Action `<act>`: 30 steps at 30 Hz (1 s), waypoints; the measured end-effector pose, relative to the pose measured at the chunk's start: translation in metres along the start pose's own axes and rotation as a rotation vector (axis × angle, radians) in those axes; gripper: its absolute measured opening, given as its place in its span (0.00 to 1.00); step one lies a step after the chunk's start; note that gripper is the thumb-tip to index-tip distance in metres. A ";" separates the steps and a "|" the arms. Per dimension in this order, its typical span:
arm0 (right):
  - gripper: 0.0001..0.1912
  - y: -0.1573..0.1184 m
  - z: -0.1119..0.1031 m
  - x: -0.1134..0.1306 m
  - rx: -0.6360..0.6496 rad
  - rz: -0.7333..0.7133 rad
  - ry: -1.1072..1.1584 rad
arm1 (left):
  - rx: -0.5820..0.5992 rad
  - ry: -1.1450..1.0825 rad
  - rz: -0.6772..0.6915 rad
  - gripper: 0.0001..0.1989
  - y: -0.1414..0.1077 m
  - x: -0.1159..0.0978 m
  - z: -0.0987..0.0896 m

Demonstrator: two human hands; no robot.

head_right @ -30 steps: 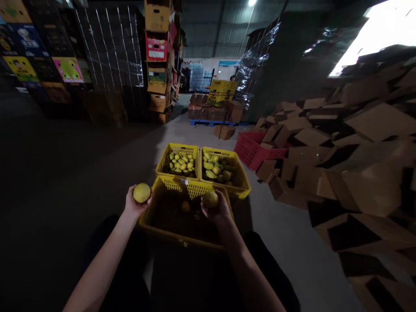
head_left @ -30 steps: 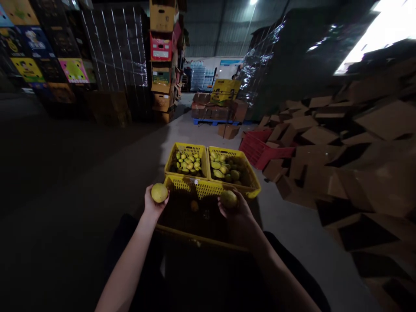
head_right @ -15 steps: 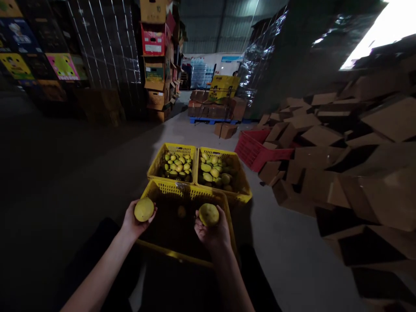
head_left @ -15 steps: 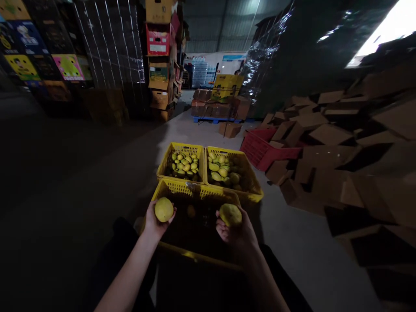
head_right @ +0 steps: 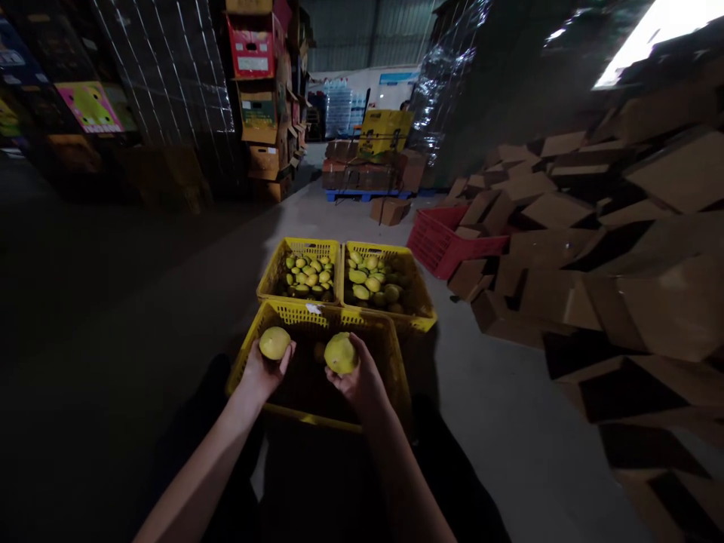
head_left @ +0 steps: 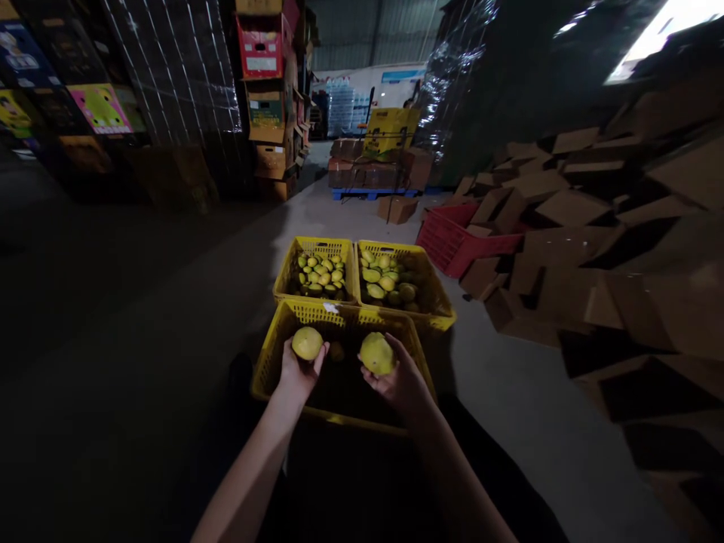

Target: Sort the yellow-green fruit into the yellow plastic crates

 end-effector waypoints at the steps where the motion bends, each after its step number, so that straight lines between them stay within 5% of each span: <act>1: 0.10 0.001 -0.001 -0.001 0.027 0.023 -0.023 | -0.002 0.009 -0.022 0.14 0.000 0.000 0.000; 17: 0.15 0.009 -0.013 -0.006 0.233 0.069 0.008 | 0.049 0.042 -0.104 0.16 -0.010 -0.008 -0.002; 23: 0.15 0.008 -0.010 -0.009 0.193 0.051 0.033 | 0.148 -0.008 -0.145 0.20 -0.023 -0.014 0.001; 27: 0.12 0.003 -0.004 -0.011 0.147 -0.047 -0.023 | 0.231 0.149 -0.044 0.21 -0.025 -0.017 0.002; 30: 0.25 0.000 0.000 -0.013 0.215 -0.240 -0.182 | 0.213 0.391 0.190 0.14 -0.018 -0.017 -0.001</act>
Point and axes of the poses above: each hand's wrist, its own y-axis towards the middle knuckle, its own z-axis out of the palm, x = y × z, the point moved 1 cm from there along y, towards the middle knuckle, and after that the axes turned 6 degrees about -z, right-handed, at the moved point
